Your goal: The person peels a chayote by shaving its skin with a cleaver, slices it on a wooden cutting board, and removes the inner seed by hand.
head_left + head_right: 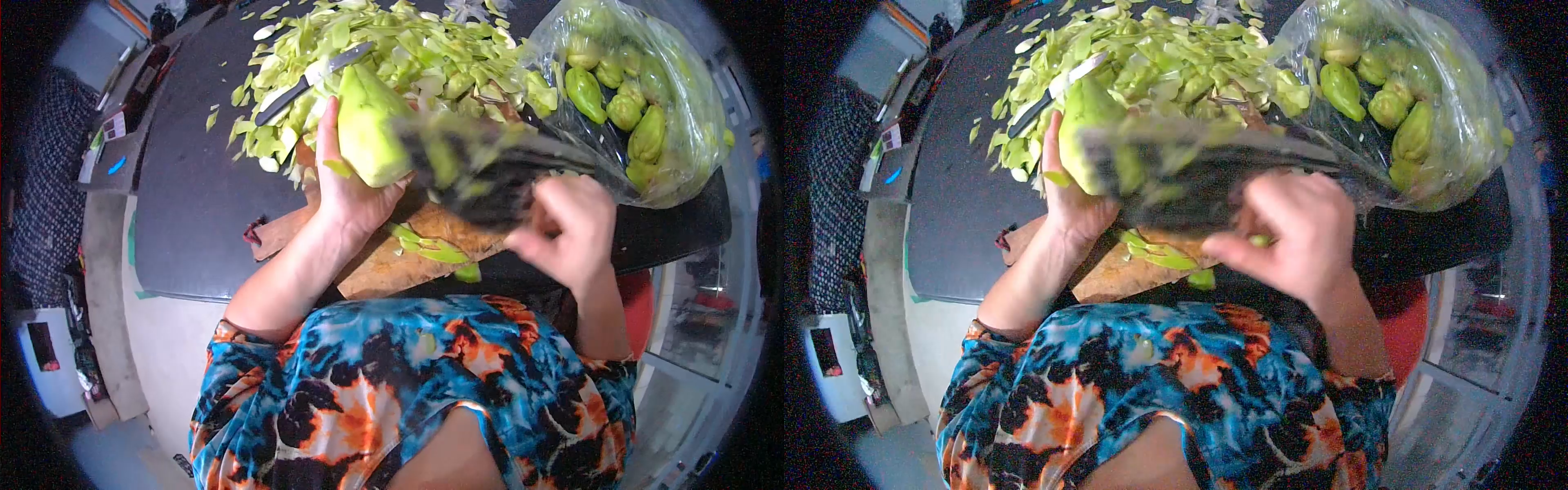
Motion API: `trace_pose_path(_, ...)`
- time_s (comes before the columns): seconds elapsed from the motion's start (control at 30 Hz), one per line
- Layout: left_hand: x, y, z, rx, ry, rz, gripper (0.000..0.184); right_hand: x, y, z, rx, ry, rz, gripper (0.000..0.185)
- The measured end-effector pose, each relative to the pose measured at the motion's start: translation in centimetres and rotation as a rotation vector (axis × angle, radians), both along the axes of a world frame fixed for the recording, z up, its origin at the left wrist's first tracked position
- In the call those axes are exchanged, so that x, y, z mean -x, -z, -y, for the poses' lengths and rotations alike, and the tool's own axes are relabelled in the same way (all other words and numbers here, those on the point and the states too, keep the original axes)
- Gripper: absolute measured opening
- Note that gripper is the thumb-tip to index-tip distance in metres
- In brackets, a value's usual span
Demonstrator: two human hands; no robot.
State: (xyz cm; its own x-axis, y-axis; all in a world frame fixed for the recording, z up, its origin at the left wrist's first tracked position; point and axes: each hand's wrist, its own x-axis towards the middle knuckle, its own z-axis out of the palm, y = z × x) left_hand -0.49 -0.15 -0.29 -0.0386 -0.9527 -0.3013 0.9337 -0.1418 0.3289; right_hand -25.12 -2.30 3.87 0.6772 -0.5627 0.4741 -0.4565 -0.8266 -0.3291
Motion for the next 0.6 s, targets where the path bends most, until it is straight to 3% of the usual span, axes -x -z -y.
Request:
trace_pose_path(0.03, 0.0, -0.2, -0.1, -0.033, 0.03, 0.006, 0.069, -0.7, 0.1, -0.6, 0.026, -0.043, -0.027, 0.049)
trace_pose_path(0.13, -0.6, 0.5, 0.3, 0.183, 0.202, -0.146, 0.072, -2.2, 0.4, -1.9, 0.066, -0.127, -0.062, 0.049)
trace_pose_path(0.6, -0.5, 1.0, 0.5, 0.15, 0.192, -0.133, 0.075, -2.8, 1.6, -1.4, 0.132, -0.11, 0.008, 0.052)
